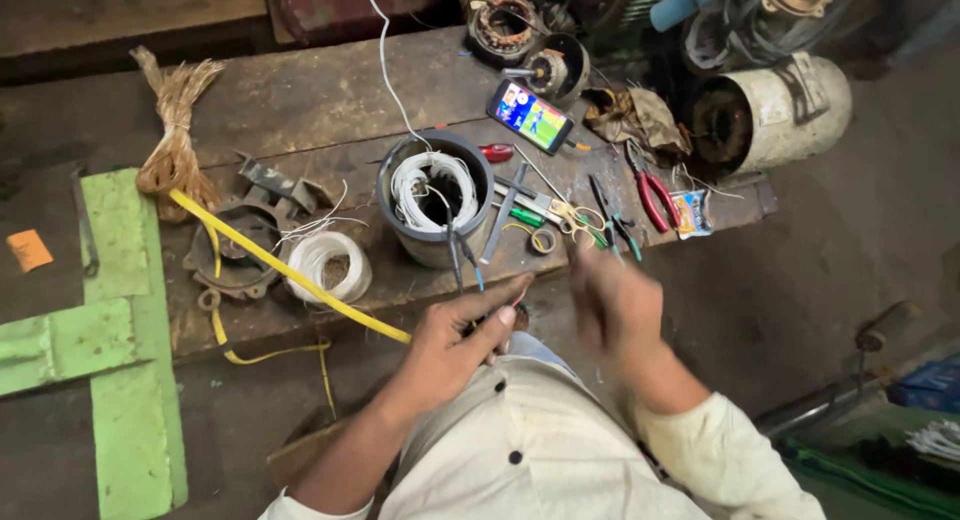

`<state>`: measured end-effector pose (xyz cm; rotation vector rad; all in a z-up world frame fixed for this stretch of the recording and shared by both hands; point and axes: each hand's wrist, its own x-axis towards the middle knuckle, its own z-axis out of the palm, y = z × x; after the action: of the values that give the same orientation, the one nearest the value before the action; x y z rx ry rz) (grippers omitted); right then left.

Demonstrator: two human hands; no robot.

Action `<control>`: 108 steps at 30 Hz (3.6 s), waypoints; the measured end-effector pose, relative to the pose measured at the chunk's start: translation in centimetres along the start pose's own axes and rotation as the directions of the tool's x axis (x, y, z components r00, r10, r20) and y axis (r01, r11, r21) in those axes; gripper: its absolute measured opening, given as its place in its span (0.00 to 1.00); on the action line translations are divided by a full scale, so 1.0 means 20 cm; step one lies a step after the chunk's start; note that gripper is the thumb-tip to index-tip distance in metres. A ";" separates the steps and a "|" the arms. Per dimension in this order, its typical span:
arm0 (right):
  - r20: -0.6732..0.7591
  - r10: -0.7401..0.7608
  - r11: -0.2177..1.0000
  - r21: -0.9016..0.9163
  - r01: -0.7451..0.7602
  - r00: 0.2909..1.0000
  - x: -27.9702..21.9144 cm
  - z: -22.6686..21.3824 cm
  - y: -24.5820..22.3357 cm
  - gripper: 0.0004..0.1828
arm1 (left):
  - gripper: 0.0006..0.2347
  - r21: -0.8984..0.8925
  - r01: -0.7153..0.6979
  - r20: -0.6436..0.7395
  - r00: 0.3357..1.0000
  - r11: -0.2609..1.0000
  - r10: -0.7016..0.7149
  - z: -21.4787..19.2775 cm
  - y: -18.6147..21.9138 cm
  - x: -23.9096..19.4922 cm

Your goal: The person strips the insulation from several wires using pliers, twists the exposed strands together, and wraps the connection with electrical tape. They repeat this process for multiple wire pairs on a cluttered workbench.

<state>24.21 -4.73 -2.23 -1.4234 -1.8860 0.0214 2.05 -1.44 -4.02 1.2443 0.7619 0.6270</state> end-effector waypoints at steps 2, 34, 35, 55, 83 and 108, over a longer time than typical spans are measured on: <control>-0.011 -0.342 0.939 -0.023 0.342 0.939 -0.02 0.01 -0.03 0.35 | 0.13 0.012 0.003 0.019 1.000 1.000 -0.003 0.00 -0.01 0.01; 0.022 -0.193 0.981 -0.023 0.193 0.981 0.03 0.06 -0.05 0.33 | 0.18 -0.065 -0.017 -0.029 0.999 0.998 0.015 -0.01 -0.03 -0.04; 0.032 -0.351 0.936 0.008 0.351 0.936 0.02 0.06 -0.06 0.34 | 0.18 -0.073 -0.011 -0.015 1.000 0.997 0.010 -0.01 -0.03 -0.05; 0.074 0.046 0.999 -0.026 -0.045 0.996 -0.06 0.13 0.00 0.37 | 0.17 -0.120 0.009 -0.095 0.995 0.993 -0.021 -0.01 -0.05 -0.02; 0.602 0.105 0.399 0.704 -0.588 0.791 -0.05 0.22 0.06 0.29 | 0.11 0.457 -0.109 -0.061 0.986 0.883 0.154 -0.10 0.18 -0.11; 0.627 0.125 0.804 0.390 -0.449 0.769 -0.10 -0.25 0.11 0.26 | 0.10 0.635 -0.138 -0.093 0.963 0.760 0.253 -0.20 0.17 -0.09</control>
<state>29.06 -7.58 -0.83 -1.3881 -1.8556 1.1720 -2.21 0.28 -0.92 1.9255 1.0441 0.6840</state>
